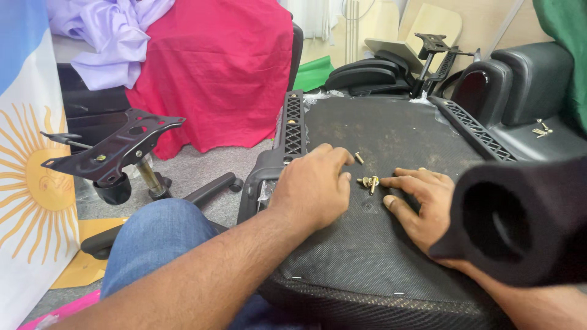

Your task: The person uses a screwdriver to tighten screws into a black plastic chair frame component resting on an office chair seat. They hold the frame with one hand and turn the screwdriver with the other, then place the screwdriver down and lift the frame.

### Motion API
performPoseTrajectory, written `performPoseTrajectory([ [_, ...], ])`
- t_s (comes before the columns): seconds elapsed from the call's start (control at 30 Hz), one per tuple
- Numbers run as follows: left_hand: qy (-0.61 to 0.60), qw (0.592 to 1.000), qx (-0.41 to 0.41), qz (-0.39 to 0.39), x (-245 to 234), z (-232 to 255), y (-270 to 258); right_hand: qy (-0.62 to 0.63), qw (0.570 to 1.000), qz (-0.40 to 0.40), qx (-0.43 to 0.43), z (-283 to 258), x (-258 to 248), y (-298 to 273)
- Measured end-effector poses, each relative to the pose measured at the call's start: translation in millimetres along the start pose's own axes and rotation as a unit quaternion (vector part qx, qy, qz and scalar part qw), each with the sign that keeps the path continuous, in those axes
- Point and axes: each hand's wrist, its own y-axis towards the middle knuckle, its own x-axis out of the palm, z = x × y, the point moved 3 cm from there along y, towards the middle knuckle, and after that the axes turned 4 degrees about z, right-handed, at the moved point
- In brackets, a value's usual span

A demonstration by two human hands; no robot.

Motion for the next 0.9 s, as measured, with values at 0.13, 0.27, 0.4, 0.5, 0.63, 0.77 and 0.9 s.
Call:
performPoseTrajectory([
  [0.13, -0.05, 0.997, 0.065, -0.003, 3, -2, 0, -0.008, 1.0, 0.008, 0.009, -11, -1, 1],
  [0.27, -0.095, 0.989, 0.111, -0.003, 13, -6, 8, -0.031, 0.988, -0.035, 0.148, -13, 3, -2],
  [0.4, -0.12, 0.986, 0.114, 0.007, 25, -3, 20, -0.023, 0.995, -0.066, 0.073, -19, 7, 12],
  [0.5, -0.118, 0.988, 0.102, -0.002, 32, -1, 21, -0.049, 0.982, -0.172, 0.062, -17, 16, 20],
  [0.63, -0.167, 0.982, 0.079, 0.03, 26, -4, 16, -0.02, 0.974, -0.207, 0.092, -15, 18, 27],
  [0.77, -0.168, 0.978, 0.098, 0.076, 19, -5, 12, -0.017, 0.978, -0.193, 0.079, -14, 21, 31],
  [0.9, -0.136, 0.964, 0.105, 0.202, 10, -8, 10, 0.033, 0.986, -0.144, -0.073, -20, 32, 51],
])
